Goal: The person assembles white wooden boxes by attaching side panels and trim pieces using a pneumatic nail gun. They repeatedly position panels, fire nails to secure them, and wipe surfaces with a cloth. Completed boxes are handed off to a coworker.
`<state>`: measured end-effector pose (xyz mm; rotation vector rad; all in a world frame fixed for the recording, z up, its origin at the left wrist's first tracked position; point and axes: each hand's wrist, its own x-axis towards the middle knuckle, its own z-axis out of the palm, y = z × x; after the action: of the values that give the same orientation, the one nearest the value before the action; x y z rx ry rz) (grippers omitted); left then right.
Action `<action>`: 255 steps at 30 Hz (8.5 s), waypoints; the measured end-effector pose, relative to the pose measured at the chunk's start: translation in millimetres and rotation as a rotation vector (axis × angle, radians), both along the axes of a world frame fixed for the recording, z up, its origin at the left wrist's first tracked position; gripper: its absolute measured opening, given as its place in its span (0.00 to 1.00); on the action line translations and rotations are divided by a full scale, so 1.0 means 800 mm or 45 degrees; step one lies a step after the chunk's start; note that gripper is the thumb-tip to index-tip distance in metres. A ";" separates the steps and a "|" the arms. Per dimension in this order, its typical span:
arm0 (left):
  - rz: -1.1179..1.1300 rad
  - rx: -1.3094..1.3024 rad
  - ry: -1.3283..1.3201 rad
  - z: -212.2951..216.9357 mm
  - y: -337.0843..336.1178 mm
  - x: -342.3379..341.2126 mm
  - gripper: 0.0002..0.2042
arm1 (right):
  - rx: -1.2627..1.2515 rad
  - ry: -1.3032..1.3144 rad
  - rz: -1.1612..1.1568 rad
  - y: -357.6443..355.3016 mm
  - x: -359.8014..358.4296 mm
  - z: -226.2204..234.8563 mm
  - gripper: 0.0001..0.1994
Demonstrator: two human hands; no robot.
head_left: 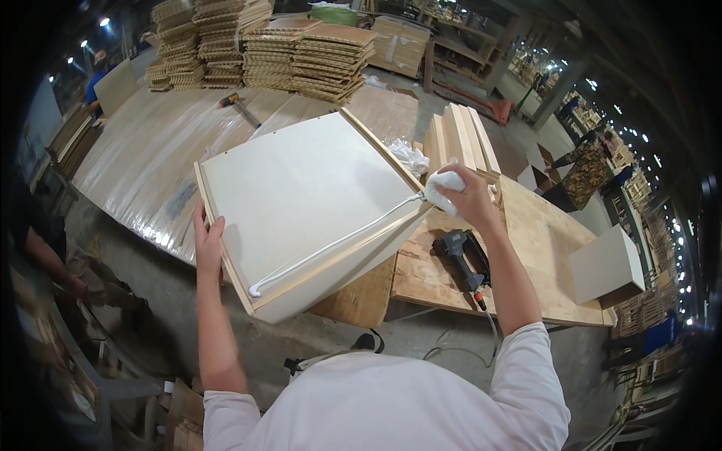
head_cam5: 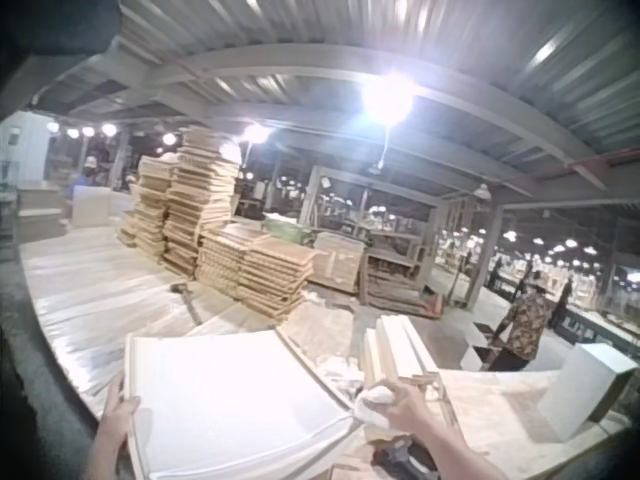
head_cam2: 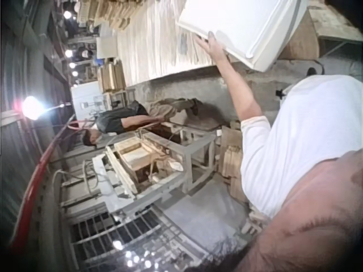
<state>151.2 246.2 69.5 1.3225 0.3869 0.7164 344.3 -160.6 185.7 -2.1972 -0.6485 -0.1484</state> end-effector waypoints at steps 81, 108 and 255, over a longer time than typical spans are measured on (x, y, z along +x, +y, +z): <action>0.071 1.762 1.010 0.088 -0.221 0.013 0.15 | -0.278 -0.310 1.177 0.067 0.070 -0.028 0.13; 0.188 2.190 0.725 0.061 -0.223 -0.003 0.34 | -0.165 -0.591 0.831 0.044 0.021 -0.055 0.12; 0.237 2.146 0.381 0.040 -0.228 0.028 0.16 | 1.438 0.846 0.499 0.007 -0.160 -0.243 0.03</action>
<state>173.5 63.5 101.5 3.0276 0.0532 1.0238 216.2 -154.8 -8.6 -0.9100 -0.4210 0.3398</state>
